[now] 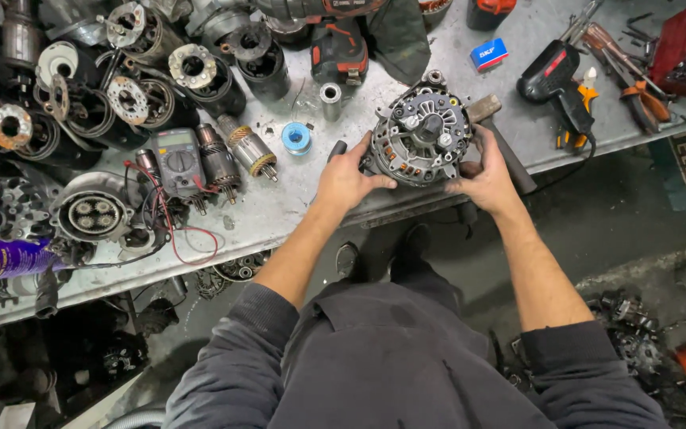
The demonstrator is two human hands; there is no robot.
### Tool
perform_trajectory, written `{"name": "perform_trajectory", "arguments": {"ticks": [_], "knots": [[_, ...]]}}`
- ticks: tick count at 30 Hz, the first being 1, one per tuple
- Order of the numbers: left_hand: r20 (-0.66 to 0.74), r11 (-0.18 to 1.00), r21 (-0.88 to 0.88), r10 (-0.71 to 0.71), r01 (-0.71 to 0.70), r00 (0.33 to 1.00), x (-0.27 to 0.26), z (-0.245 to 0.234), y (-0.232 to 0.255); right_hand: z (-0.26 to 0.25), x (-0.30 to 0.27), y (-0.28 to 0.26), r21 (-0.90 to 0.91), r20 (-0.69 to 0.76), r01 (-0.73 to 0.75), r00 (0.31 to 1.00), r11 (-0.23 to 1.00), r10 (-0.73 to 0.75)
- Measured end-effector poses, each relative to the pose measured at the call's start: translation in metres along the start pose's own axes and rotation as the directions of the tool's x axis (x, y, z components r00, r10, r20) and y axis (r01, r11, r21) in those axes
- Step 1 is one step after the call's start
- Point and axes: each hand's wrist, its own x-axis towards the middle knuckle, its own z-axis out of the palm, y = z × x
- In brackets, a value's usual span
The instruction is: The person works on an alternator placed on a cluttered metal workbench. They use a hammer to tap the component, then insert bolts into the housing. The person uses a red power drill to tighten the bolts and subsequently uses a long metal bar to manually tighten the fasteners further.
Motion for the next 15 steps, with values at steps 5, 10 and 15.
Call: {"name": "perform_trajectory", "arguments": {"ticks": [5, 10, 15], "knots": [[-0.008, 0.996, -0.012, -0.088, 0.087, 0.996, -0.014, -0.022, 0.034, -0.008, -0.014, 0.006, -0.118, -0.037, 0.103, 0.993, 0.988, -0.108], [-0.071, 0.956, -0.243, -0.184, 0.162, 0.980, -0.064, 0.016, 0.017, 0.030, -0.066, -0.063, -0.246, -0.289, 0.121, 0.938, 0.962, -0.192], [0.481, 0.610, -0.658, -0.111, 0.442, 0.870, -0.103, 0.006, 0.069, 0.073, -0.092, -0.093, -0.453, 0.024, 0.106, 0.994, 0.885, -0.106]]}}
